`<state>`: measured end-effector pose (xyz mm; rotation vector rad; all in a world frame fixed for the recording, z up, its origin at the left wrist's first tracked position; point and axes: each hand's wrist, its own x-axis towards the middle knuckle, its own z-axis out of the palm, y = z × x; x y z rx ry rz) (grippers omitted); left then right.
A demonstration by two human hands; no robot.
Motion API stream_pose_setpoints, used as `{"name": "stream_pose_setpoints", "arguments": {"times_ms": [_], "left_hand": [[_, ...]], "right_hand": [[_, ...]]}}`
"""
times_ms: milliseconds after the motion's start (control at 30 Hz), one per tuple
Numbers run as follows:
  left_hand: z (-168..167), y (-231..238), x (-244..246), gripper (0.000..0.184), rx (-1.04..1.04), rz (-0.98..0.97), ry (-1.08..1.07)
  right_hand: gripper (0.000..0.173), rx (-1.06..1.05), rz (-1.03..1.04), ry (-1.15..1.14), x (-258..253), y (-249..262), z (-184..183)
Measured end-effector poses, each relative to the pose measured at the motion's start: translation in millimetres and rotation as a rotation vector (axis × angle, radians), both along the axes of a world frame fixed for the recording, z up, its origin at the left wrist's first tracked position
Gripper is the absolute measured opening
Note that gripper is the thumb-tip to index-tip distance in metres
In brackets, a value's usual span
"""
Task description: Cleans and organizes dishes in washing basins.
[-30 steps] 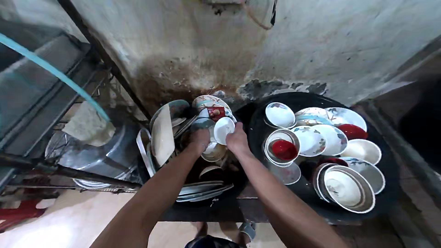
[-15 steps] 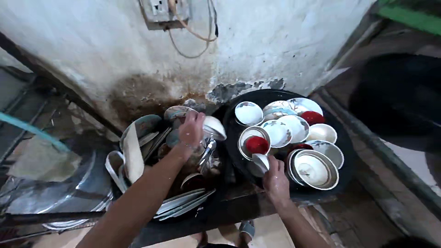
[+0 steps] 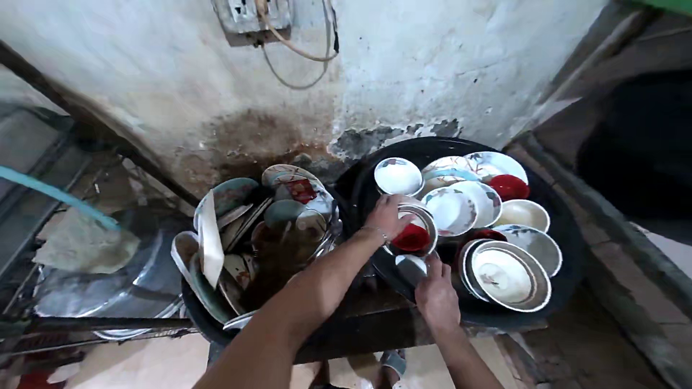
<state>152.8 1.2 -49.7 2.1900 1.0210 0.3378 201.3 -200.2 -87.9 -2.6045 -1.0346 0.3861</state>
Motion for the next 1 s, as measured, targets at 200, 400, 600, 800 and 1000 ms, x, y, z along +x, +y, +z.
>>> {"name": "stream_pose_setpoints", "arguments": {"times_ms": [200,400,600,800,1000], "left_hand": [[5.7,57.9,-117.1,0.03,0.045,0.095,0.246],[-66.2,109.4,-157.9,0.058,-0.037,0.276,0.455],[-81.0,91.3,-175.8,0.059,-0.032,0.101,0.589],[-81.7,89.3,-187.1,0.051,-0.159,-0.035,0.704],[-47.4,95.9,-199.6,0.043,0.052,-0.075,0.581]], "right_hand": [[0.056,-0.1,0.038,0.047,1.6,22.4,2.8],[0.06,-0.262,0.038,0.115,12.8,52.2,-5.5],[0.045,0.025,-0.122,0.639,33.0,47.6,2.9],[0.033,0.318,-0.224,1.058,-3.5,75.4,36.9],[0.036,0.314,-0.137,1.137,-79.7,142.5,78.3]]}}
